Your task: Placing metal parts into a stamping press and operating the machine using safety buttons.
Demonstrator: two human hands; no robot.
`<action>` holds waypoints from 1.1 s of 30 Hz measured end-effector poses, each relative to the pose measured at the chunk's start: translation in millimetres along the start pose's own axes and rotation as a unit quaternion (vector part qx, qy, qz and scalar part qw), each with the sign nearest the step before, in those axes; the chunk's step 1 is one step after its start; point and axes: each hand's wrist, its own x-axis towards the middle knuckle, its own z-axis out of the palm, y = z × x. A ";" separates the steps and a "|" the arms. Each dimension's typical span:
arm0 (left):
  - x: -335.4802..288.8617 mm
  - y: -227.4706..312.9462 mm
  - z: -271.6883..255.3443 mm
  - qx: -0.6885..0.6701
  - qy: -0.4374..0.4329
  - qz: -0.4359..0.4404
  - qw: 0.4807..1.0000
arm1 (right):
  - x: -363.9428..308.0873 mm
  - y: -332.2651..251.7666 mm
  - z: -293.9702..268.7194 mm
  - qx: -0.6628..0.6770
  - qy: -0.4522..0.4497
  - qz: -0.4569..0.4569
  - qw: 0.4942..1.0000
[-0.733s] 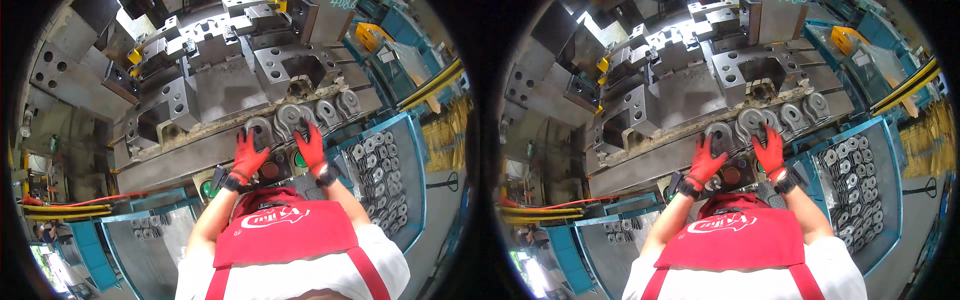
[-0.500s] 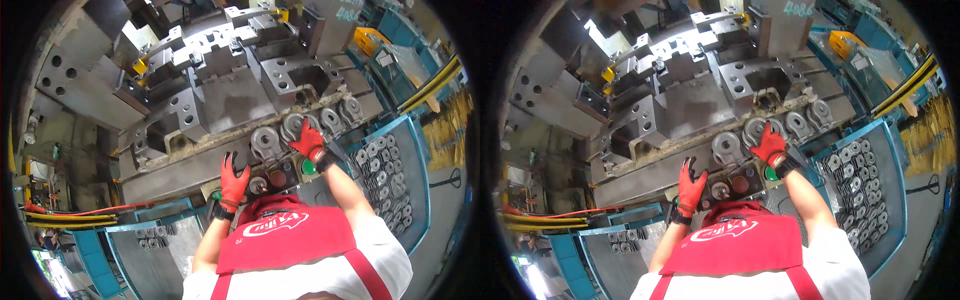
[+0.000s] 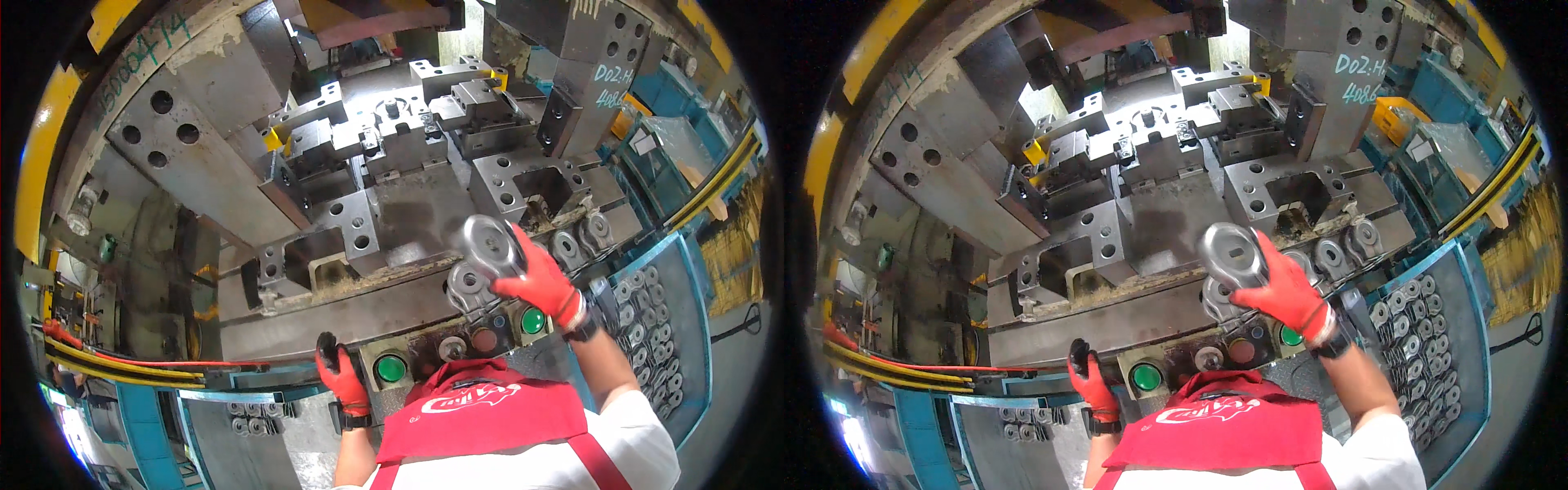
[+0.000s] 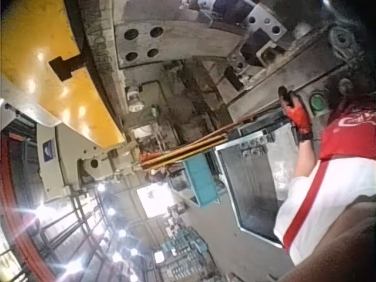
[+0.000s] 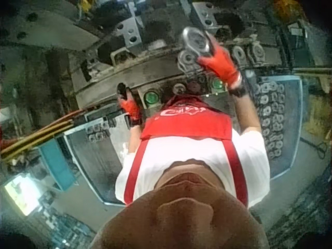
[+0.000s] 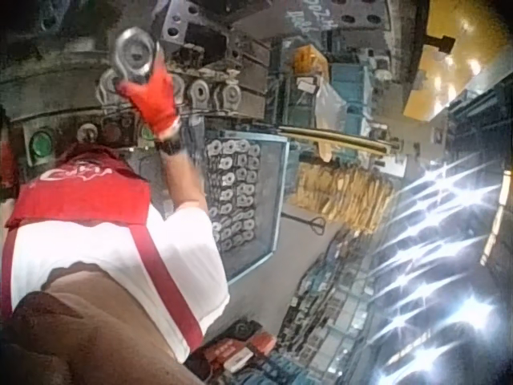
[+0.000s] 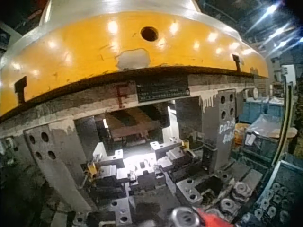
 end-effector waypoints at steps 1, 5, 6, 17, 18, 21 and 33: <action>2.7 0.3 -4.9 -0.010 0.015 0.019 1.000 | 20.5 -15.7 5.3 -0.010 0.007 -0.020 1.000; 14.0 0.2 -24.4 -0.009 0.071 0.045 0.996 | 123.4 -47.1 26.0 -0.134 0.034 -0.002 0.990; 14.2 -0.1 -28.7 -0.021 0.082 0.037 0.996 | 154.0 -45.5 31.8 -0.157 0.046 -0.024 0.986; -11.7 7.5 -83.6 0.054 0.164 -0.139 0.975 | 391.3 -31.4 87.0 -0.322 0.081 0.146 0.932; -14.5 11.9 -85.6 0.096 0.174 -0.140 0.970 | 384.5 -55.9 87.3 -0.341 -0.017 0.090 0.936; -11.6 -1.1 -91.4 0.097 0.159 -0.123 0.975 | 445.0 -4.8 109.3 -0.494 -0.017 -0.050 0.868; -13.1 -8.5 -84.2 0.124 0.160 -0.143 0.969 | 459.1 9.0 131.8 -0.475 -0.078 -0.016 0.876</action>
